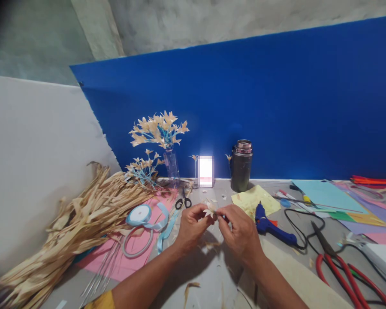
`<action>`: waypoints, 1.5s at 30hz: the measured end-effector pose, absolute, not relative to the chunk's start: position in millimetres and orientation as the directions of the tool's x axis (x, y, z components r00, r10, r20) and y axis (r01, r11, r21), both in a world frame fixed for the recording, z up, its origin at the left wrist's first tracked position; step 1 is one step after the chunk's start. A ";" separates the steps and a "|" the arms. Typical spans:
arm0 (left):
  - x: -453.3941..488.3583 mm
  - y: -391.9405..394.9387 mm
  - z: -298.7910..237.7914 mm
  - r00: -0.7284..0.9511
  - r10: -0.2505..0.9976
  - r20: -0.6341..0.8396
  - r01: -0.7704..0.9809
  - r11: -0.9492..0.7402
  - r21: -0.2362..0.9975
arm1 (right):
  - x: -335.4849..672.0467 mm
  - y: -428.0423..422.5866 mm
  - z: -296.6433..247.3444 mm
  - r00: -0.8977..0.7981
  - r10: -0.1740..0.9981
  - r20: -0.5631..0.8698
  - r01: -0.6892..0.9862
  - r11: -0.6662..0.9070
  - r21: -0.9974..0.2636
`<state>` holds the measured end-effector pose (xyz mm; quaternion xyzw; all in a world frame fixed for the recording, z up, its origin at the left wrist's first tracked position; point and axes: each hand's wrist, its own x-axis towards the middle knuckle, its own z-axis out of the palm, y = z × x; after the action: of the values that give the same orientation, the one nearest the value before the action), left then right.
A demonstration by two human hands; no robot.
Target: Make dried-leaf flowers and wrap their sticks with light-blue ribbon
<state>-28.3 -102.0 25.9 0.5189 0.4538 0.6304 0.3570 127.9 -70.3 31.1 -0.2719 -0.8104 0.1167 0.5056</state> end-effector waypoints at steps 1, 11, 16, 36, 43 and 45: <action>-27.9 -102.3 26.1 -0.210 0.918 0.336 0.029 -0.338 0.941 | 127.3 -70.7 30.8 -0.336 0.557 0.760 0.314 0.827 -0.467; -25.2 -103.3 36.2 -0.178 0.973 0.145 -0.237 -0.186 0.953 | 124.8 -78.8 36.9 -0.361 0.736 0.572 0.343 0.675 -0.653; -23.8 -104.3 37.9 -0.182 0.979 0.092 -0.309 -0.146 0.940 | 122.6 -77.2 33.1 -0.327 0.829 0.454 0.360 0.553 -0.751; -36.1 -98.9 43.7 -0.131 0.991 -0.019 -0.575 -0.060 0.816 | 122.5 -78.4 36.8 -0.441 0.839 0.318 0.254 0.457 -0.852; -41.5 -98.5 40.3 -0.035 0.997 -0.064 -0.596 0.031 0.803 | 123.5 -79.0 41.3 -0.528 0.822 0.212 0.203 0.364 -0.909; -42.8 -98.6 41.3 -0.023 0.997 -0.070 -0.622 0.041 0.782 | 124.5 -78.2 42.7 -0.526 0.828 0.194 0.196 0.339 -0.920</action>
<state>-42.8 -98.6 41.3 0.2812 0.3332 0.6329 0.6397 124.5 -78.2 42.7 -0.3446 -0.7427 0.4599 0.3438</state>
